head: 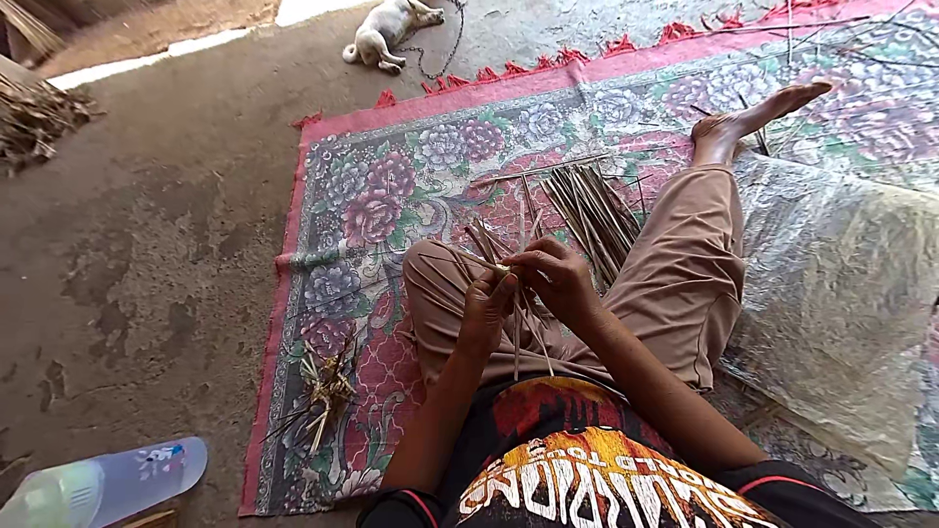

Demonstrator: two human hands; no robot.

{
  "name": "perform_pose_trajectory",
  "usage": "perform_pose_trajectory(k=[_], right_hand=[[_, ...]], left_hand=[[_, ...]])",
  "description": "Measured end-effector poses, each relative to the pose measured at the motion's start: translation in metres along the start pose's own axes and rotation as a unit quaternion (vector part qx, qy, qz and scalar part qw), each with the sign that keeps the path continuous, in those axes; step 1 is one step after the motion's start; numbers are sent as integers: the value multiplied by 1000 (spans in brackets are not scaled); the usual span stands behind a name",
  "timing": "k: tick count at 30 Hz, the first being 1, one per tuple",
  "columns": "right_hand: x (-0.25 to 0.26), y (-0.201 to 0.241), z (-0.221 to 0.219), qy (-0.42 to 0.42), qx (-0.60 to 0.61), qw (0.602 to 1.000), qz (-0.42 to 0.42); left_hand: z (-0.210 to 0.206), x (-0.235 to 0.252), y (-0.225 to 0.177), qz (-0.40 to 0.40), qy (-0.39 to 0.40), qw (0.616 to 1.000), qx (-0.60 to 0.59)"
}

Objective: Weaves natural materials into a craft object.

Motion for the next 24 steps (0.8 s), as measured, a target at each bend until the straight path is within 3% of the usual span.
perform_pose_trajectory(k=[2,4,7,9,11,13,16,20,24], right_hand=[[-3,-2,-3,-9,-7,1000,-3],[-7,-7,-6,-7,34,998,-60],[-11,-20,-8,43,143,967,-204],[-14,-27,-10,75,194,936,-283],[-14,-27,-12,111,257,904,-324],[-12,-19,-11,132,324,890,-292],[-5,-4,-5,126,313,914,-227],[-1,3,7,59,152,976,-146],[-4,-2,8,16,124,985,-122]], left_hand=[[0,0,0,17,-15,1000,0],[4,3,-1,-5,-29,999,20],[11,6,-11,-120,-20,983,138],[14,5,-23,-215,9,942,256],[17,6,-29,-233,56,934,267],[20,7,-24,-155,68,978,123],[17,8,-18,-98,80,992,27],[14,4,-33,-219,69,963,139],[5,-4,-50,-370,31,868,330]])
Point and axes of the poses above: each hand's wrist, its own x-axis towards the middle knuckle, its own z-axis out of the back of the hand, y = z × x, the point moved 6 cm from there along x, towards the middle knuckle, and after that the axes turned 7 degrees about x, right-handed, at the moved point
